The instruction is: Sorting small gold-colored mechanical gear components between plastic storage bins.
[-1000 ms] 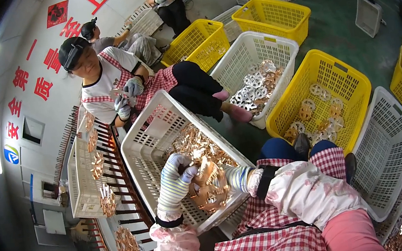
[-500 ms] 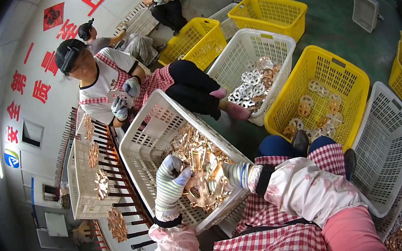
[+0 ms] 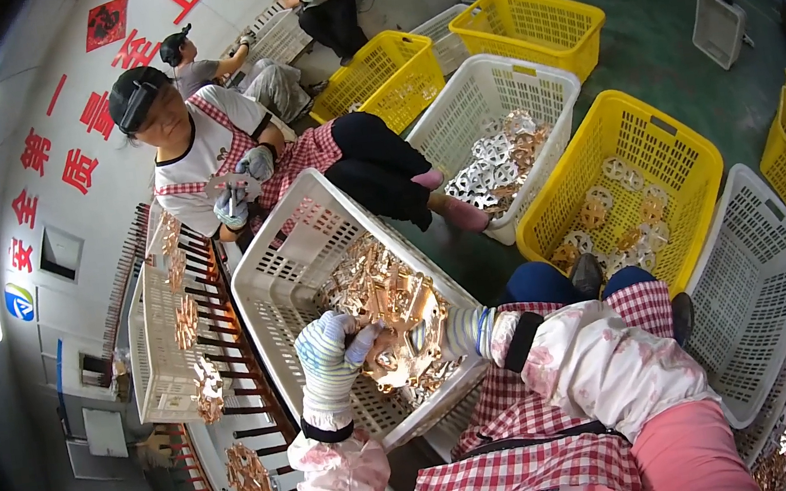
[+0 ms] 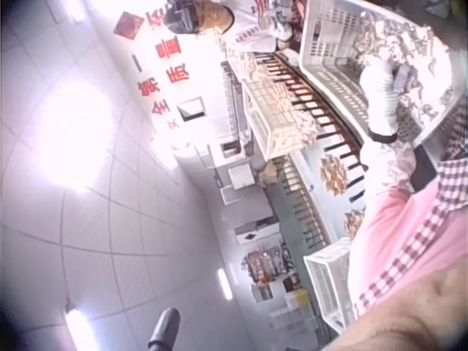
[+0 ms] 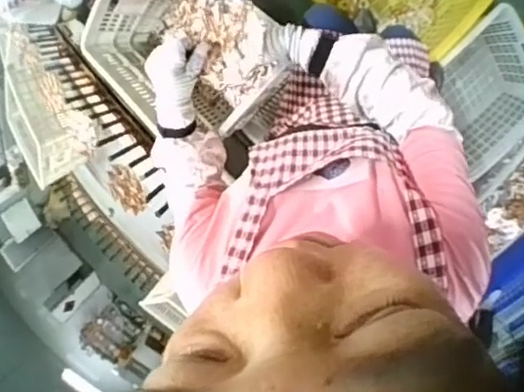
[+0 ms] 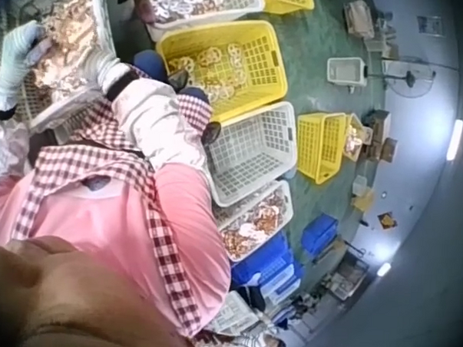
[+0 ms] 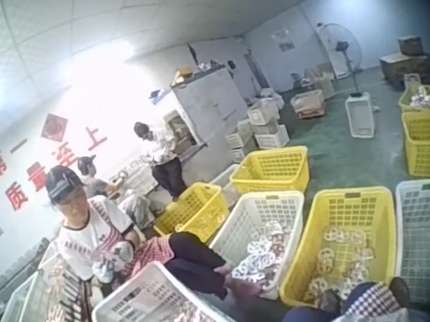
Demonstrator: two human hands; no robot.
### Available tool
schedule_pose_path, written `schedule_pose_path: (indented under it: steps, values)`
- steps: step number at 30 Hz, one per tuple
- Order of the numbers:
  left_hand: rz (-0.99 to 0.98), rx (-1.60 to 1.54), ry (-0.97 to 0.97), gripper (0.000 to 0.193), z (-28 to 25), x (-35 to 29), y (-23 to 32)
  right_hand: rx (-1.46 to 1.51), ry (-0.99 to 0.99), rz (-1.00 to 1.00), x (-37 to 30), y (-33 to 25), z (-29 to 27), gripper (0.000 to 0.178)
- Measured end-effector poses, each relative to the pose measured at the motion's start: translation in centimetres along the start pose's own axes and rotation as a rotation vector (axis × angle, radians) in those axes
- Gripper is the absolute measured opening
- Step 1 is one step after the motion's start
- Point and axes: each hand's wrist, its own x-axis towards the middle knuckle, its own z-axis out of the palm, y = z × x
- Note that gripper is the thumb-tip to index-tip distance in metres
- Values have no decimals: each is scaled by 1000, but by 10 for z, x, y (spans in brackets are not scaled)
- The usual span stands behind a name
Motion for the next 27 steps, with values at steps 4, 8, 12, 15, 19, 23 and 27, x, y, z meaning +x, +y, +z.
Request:
schedule_pose_path:
  steps: [4, 8, 12, 15, 19, 23, 27]
  values:
    - [-73, -164, -68, 24, -1, -6, 3, -116, 6, -44, 37, -15, 0, 8]
    - [-565, -630, -3, 28, 10, -16, 12, -223, -8, -92, 22, -9, 4, 9]
    - [-457, -475, 167, 36, 14, -20, -1, -327, -3, -144, -30, 4, 6, 11]
    - [-68, -182, 72, 37, 10, -8, 1, -412, 16, -179, 36, -12, -13, 12]
    - [-499, -686, 107, 35, 17, -22, 2, -524, 16, -227, 1, -3, 4, 14]
    - [-814, -872, 138, 23, 26, -18, 6, -628, 20, -272, -3, 0, 17, 16]
    - [-255, -422, 493, 11, 32, -34, -32, -743, 41, -318, 55, -24, 14, 18]
